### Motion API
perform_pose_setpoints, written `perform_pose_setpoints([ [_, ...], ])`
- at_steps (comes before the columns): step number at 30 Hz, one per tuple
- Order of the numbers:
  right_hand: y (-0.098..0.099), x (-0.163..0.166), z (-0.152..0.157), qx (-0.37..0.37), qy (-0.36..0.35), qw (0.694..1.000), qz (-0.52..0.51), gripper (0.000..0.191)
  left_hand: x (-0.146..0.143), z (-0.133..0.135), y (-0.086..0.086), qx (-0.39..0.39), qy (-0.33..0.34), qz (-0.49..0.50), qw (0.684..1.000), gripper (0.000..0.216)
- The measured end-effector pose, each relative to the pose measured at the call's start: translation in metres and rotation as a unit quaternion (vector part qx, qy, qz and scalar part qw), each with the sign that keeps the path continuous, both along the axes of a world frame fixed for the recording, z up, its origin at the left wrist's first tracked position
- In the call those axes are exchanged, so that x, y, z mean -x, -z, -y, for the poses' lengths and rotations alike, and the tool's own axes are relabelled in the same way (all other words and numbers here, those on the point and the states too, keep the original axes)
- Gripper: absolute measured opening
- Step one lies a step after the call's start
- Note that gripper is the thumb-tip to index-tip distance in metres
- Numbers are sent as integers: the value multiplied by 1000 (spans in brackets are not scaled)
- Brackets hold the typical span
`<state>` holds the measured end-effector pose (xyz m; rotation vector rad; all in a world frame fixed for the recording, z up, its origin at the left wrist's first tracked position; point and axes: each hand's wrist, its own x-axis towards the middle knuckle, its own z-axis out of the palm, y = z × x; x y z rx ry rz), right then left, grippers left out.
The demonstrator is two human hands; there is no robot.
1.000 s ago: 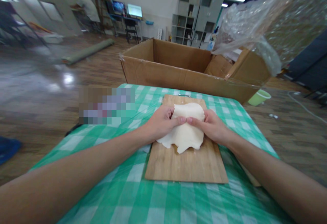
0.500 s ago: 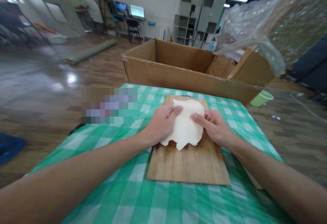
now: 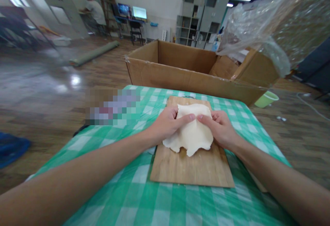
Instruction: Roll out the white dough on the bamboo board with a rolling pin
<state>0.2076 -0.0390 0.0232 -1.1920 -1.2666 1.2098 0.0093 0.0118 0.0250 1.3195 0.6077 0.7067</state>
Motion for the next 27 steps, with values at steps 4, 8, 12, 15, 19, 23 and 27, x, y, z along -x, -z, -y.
perform_pose_setpoints([
  [4, -1, 1, 3, -30, 27, 998, 40, 38, -3, 5, -3, 67, 31, 24, 997, 46],
  [8, 4, 1, 0, -6, -28, 1000, 7, 37, -5, 10, -5, 74, -17, 42, 996, 45],
  [12, 3, 4, 1, 30, -58, 997, 28, 43, -7, 14, -7, 66, -30, 33, 997, 43],
  [15, -3, 7, 6, 25, -53, 996, 66, 49, -6, 12, -6, 64, -32, 17, 997, 40],
  [19, -6, 8, 9, 10, -34, 997, 67, 51, -1, 2, -1, 77, 31, 11, 996, 37],
  [23, -2, 4, 4, 16, -48, 998, 24, 48, 1, 0, 2, 55, 50, 4, 997, 37],
  [27, 0, 1, 3, 39, -54, 996, 59, 60, 1, 4, 1, 34, 0, -17, 999, 34],
])
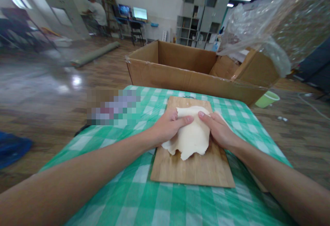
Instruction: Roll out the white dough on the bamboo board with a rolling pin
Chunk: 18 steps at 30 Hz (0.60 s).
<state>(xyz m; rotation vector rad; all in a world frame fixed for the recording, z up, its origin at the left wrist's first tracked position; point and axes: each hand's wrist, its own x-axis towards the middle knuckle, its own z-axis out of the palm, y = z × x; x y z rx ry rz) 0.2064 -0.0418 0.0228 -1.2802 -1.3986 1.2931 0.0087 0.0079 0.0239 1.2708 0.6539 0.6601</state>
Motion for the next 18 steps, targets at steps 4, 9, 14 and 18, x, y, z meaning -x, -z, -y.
perform_pose_setpoints([
  [4, -2, 1, 5, -17, 42, 997, 66, 61, 1, -2, -2, 23, 48, 5, 999, 37],
  [9, 2, -1, 1, -38, 94, 995, 19, 48, 5, -5, -6, 36, 120, 3, 992, 40],
  [14, 4, -2, -5, 38, -25, 995, -86, 47, 2, -4, 0, -3, 20, 9, 1000, 43],
  [18, -2, 3, 1, 53, -40, 997, -38, 46, -1, -3, 4, 0, -18, 20, 1000, 45],
])
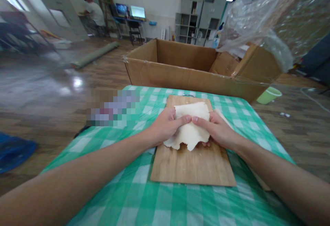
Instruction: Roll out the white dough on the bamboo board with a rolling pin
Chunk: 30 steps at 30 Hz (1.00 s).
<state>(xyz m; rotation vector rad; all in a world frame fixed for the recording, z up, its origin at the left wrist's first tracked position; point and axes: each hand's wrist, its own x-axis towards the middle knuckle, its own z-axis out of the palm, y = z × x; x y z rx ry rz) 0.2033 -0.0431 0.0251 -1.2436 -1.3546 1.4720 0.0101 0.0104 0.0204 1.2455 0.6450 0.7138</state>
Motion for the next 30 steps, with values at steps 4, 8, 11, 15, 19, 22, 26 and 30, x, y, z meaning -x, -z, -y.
perform_pose_setpoints([
  [4, -5, 4, 5, -29, 68, 997, 9, 41, 1, -1, -3, 54, 48, 11, 997, 46],
  [8, -3, -1, 2, -45, 47, 998, 16, 44, 1, -1, -5, 40, 54, -5, 998, 42],
  [11, 1, -3, -1, -37, 33, 999, 9, 47, 1, 0, -3, 12, 22, -10, 1000, 43],
  [15, -2, 3, -1, -38, 63, 997, 27, 51, -3, 3, -1, -9, -4, -9, 1000, 48],
  [19, -7, 9, 2, -72, 99, 992, 35, 52, -7, 7, -4, -42, -45, -26, 998, 50],
  [22, -6, 8, 2, -58, 100, 993, 30, 51, -7, 8, -5, -49, -43, -33, 997, 49],
  [26, 0, 5, -2, -18, 89, 996, -9, 48, -6, 8, -5, -43, -23, -42, 998, 49],
  [30, 4, 7, -7, -25, 104, 994, -9, 51, -8, 9, -7, -98, -52, -86, 990, 47],
])
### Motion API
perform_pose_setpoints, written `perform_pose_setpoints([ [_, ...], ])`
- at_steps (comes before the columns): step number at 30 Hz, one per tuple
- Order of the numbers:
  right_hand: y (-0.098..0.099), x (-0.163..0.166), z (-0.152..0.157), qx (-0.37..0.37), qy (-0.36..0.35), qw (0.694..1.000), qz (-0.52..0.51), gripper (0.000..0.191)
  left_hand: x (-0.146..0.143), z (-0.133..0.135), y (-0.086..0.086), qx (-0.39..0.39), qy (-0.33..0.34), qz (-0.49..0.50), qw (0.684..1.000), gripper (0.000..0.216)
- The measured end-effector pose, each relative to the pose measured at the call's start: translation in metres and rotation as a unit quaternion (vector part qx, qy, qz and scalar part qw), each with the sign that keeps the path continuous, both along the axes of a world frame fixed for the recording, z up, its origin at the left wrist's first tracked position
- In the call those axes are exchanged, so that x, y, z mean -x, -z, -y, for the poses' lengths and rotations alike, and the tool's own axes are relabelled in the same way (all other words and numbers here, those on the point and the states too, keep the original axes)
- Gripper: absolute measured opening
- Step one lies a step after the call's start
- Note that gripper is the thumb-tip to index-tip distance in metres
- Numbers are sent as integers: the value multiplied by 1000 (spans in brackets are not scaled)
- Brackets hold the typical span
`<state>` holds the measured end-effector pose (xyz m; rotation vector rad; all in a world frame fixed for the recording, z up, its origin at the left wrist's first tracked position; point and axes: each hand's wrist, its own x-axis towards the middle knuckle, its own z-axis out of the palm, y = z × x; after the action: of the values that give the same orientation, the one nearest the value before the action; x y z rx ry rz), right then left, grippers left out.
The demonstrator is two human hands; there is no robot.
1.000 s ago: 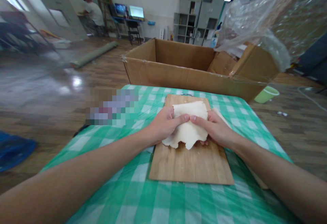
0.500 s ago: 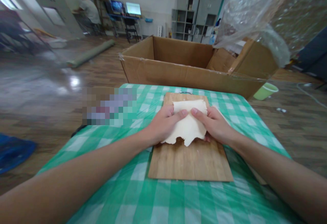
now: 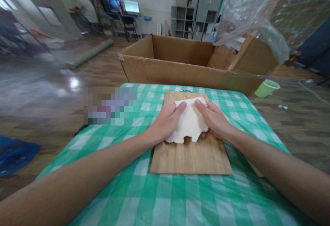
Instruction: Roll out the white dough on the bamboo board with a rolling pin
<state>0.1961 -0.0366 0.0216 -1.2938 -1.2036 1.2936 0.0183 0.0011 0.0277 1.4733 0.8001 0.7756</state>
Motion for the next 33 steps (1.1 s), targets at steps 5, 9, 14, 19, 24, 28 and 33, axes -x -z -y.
perform_pose_setpoints([
  [5, -3, 4, -1, -125, 68, 987, 71, 51, -4, 2, -4, -114, -92, -68, 987, 40],
  [9, -3, 0, -3, -146, 87, 981, 95, 53, -6, 1, -3, -92, -70, -54, 992, 44],
  [14, -4, 5, -3, -81, 43, 996, 4, 49, -9, 2, -1, -44, -45, -10, 998, 43],
  [19, -9, 18, -1, -61, 50, 996, 33, 48, -14, 3, -4, -91, -105, -57, 989, 41],
  [24, -15, 20, 0, -176, 75, 979, 74, 43, -16, 4, -6, -115, -135, -75, 981, 43],
  [28, -15, 18, 3, -155, 85, 983, 51, 45, -14, 3, -2, -27, -72, -4, 997, 44],
  [33, -10, 14, 2, -135, 114, 984, -3, 43, -11, -1, 2, 70, 41, 89, 993, 46],
])
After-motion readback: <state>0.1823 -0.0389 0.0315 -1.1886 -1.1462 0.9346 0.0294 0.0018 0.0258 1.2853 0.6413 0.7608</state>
